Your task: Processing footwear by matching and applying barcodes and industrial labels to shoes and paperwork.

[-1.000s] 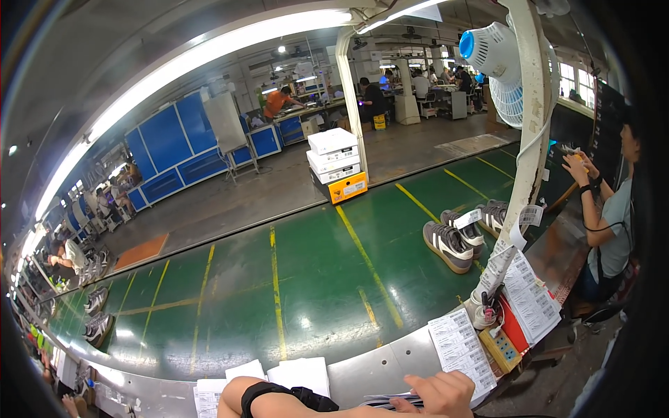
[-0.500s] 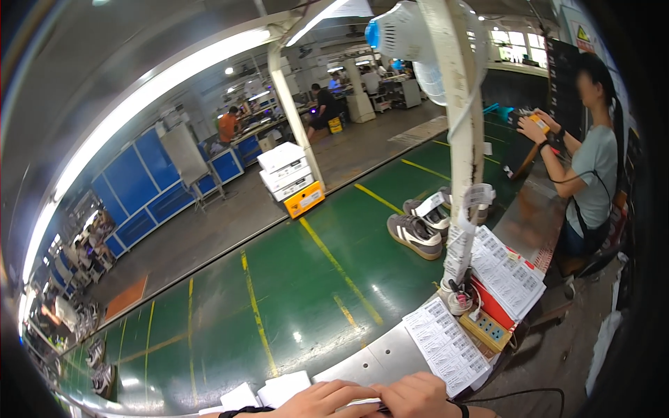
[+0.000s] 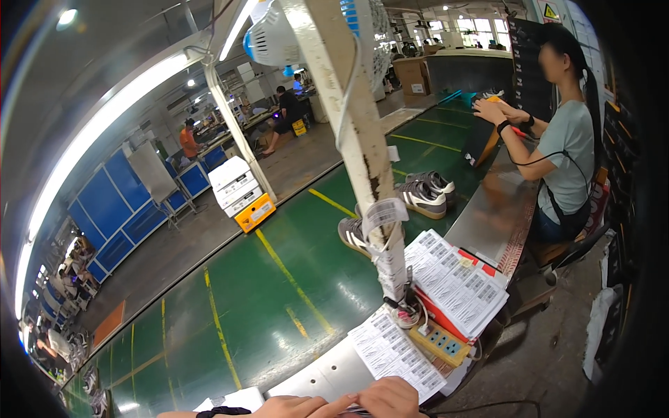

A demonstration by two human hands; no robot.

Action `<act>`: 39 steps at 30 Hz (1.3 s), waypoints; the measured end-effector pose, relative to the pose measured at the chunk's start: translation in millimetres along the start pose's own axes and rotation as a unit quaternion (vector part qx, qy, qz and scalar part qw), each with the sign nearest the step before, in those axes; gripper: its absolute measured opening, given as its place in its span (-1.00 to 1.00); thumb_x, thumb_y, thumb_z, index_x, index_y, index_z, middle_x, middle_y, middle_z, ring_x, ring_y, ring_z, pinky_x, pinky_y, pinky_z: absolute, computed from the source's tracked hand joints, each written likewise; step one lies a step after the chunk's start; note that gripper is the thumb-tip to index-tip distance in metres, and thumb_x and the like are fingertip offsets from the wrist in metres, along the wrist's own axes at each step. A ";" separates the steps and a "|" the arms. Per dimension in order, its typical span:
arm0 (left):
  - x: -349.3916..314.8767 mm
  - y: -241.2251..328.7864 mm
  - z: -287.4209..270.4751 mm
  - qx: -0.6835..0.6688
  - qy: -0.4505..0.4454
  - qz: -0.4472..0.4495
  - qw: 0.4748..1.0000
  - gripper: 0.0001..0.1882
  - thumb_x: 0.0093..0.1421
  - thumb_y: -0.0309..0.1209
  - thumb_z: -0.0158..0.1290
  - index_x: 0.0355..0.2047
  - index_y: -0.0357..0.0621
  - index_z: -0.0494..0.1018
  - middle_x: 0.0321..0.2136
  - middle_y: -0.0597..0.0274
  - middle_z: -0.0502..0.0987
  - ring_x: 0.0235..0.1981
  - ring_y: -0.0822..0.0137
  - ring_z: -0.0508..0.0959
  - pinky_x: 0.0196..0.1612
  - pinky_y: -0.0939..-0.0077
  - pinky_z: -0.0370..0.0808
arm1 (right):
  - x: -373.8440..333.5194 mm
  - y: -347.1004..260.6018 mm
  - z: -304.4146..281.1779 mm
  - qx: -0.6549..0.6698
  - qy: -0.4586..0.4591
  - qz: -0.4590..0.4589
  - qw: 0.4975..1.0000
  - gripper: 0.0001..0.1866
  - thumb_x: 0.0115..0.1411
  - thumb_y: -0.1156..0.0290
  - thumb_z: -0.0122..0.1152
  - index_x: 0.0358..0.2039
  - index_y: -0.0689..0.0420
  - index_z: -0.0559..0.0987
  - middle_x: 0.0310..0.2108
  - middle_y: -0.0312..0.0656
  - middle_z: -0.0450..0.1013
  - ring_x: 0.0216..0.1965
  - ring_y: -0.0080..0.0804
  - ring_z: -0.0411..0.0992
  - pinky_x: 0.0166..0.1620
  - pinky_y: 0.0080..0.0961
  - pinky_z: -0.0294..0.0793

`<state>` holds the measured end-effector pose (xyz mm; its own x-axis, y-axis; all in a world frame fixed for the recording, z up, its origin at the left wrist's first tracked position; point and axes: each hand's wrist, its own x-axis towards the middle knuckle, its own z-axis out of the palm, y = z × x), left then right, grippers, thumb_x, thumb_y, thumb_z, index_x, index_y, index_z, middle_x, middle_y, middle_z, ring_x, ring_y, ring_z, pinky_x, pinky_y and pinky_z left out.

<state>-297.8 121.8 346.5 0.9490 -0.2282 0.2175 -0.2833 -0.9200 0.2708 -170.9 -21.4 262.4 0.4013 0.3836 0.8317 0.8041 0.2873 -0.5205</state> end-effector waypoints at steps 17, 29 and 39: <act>42.5 4.3 26.8 -0.031 0.209 0.153 0.965 -0.77 -0.07 -0.50 0.25 -0.33 -0.16 0.57 -0.68 0.40 0.39 -0.78 0.54 0.27 -0.70 0.60 0.08 | -28.7 10.1 -20.0 0.360 0.066 0.148 0.919 -0.64 0.26 0.26 0.20 -0.17 0.32 0.41 -0.41 -0.02 0.54 -0.51 -0.42 0.51 -0.45 -0.54 0.49; 25.1 45.3 -47.3 -0.074 0.344 0.136 0.926 -0.57 0.12 -0.40 0.27 -0.08 0.05 0.30 -0.59 0.16 0.55 -0.71 0.42 0.49 -0.70 0.62 0.21 | 53.8 -20.2 -36.6 0.337 0.041 -0.118 0.933 -0.44 0.19 0.18 0.28 0.03 0.27 0.30 -0.14 0.15 0.49 -0.14 -0.01 0.49 0.02 -0.13 0.46; -17.8 42.1 -53.1 -0.146 0.385 0.199 0.889 -0.72 0.31 -0.34 0.03 -0.01 -0.02 0.28 -0.59 0.01 0.59 -0.75 0.32 0.50 -0.70 0.56 0.23 | 40.9 -26.9 -16.7 0.402 -0.212 -0.048 0.889 -0.73 0.13 0.40 0.27 -0.20 0.27 0.50 -0.22 0.09 0.57 -0.26 -0.03 0.59 -0.22 -0.28 0.60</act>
<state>-333.9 104.0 403.9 0.4215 -0.1281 0.8977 -0.7058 -0.6680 0.2360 -168.8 -28.2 313.6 0.0090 0.5700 0.8216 0.1835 0.8067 -0.5617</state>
